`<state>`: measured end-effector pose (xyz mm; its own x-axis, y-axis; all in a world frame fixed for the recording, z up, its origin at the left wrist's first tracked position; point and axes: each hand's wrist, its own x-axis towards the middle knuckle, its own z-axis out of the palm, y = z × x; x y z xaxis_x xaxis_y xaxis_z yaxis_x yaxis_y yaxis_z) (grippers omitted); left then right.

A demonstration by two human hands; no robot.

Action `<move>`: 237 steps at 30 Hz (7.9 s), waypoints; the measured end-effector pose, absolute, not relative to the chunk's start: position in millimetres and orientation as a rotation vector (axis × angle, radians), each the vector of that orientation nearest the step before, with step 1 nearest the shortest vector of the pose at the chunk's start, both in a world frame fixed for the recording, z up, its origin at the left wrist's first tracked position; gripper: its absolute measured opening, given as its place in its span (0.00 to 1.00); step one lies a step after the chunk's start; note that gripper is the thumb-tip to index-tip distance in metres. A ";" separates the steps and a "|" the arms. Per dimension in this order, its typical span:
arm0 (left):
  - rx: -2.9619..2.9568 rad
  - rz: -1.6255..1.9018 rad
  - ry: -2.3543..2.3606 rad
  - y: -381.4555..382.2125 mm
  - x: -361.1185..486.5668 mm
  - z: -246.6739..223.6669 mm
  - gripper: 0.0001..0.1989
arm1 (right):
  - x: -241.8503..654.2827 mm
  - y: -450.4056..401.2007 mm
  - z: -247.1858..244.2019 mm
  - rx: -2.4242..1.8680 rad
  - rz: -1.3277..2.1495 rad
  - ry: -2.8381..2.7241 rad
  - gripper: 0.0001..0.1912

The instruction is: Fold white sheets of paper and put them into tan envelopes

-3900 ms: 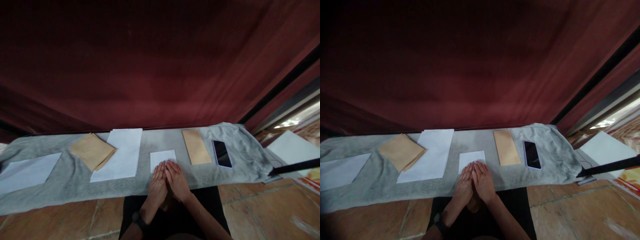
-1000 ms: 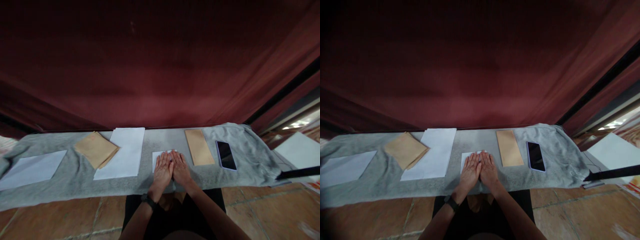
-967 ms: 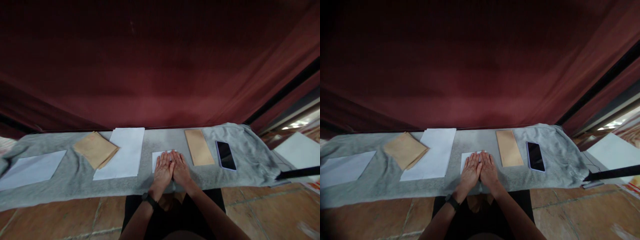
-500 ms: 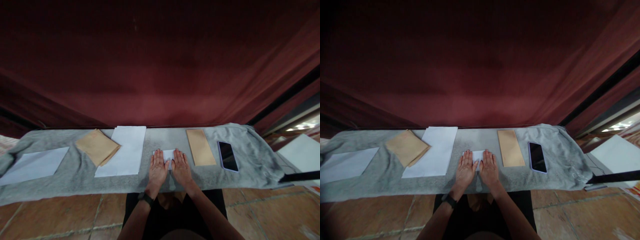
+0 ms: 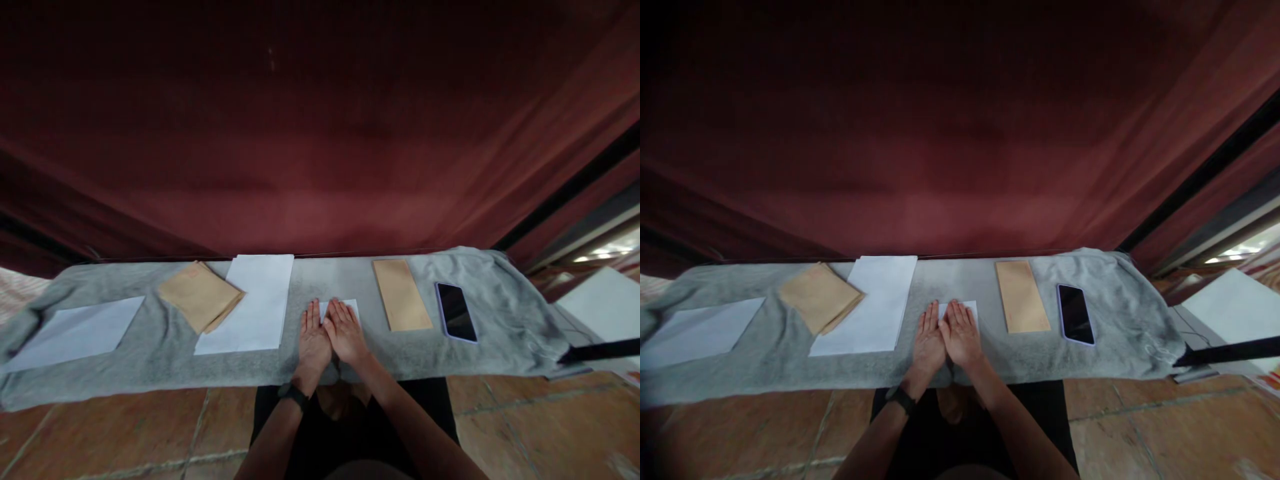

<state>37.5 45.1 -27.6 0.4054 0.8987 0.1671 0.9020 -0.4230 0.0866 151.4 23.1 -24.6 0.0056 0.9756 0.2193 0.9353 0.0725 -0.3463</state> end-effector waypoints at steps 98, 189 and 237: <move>-2.658 -0.575 -1.574 27.9 37.5 -31.4 0.36 | 190.0 -37.4 -31.4 -1.918 -0.228 -2.019 0.29; -3.060 -0.348 -0.776 9.1 -3.9 -9.0 0.32 | 204.1 -46.5 -27.0 -1.893 -0.103 -1.987 0.30; -2.741 -0.305 -1.536 50.8 46.4 -17.0 0.35 | 183.8 -70.2 -29.4 -1.798 -0.104 -1.985 0.26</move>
